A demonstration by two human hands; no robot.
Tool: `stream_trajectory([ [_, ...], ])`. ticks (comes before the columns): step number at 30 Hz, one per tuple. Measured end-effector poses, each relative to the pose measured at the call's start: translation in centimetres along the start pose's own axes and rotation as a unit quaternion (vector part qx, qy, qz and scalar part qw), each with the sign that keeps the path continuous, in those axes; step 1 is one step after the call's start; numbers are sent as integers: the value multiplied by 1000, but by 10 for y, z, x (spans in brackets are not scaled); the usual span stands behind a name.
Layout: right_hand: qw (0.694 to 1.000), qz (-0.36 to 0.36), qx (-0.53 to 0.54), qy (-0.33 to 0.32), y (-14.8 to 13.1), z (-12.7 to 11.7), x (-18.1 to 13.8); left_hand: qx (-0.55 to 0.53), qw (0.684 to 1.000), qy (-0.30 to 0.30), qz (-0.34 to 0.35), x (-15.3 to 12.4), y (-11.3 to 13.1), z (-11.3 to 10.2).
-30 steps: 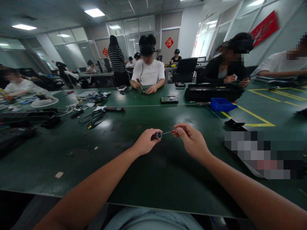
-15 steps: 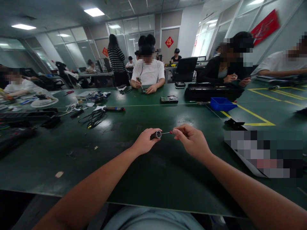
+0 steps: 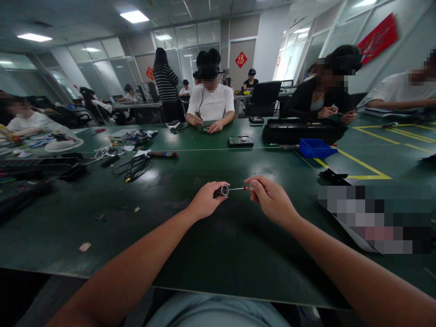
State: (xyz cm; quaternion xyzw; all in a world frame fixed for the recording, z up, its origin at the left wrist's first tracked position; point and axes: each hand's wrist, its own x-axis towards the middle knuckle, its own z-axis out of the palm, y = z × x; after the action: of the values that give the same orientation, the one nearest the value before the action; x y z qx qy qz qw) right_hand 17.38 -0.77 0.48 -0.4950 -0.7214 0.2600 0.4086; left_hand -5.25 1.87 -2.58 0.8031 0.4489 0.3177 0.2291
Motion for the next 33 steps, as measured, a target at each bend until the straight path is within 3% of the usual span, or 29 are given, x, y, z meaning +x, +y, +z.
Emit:
stream_trajectory([
  [11,999,6,8,-35,-1,0,0,7,1000,-10,-4,0,0,-1],
  [17,1000,3,3,-11,-2,-2,-1,14,1000,-21,-8,0,2,-1],
  [23,998,36,25,-34,-1,-1,0,11,1000,-14,-3,0,1,-1],
  [29,997,34,64,17,0,1,1,17,1000,-11,-12,1,1,-1],
  [33,993,33,116,10,3,1,4,13,1000,9,-16,1,0,-1],
])
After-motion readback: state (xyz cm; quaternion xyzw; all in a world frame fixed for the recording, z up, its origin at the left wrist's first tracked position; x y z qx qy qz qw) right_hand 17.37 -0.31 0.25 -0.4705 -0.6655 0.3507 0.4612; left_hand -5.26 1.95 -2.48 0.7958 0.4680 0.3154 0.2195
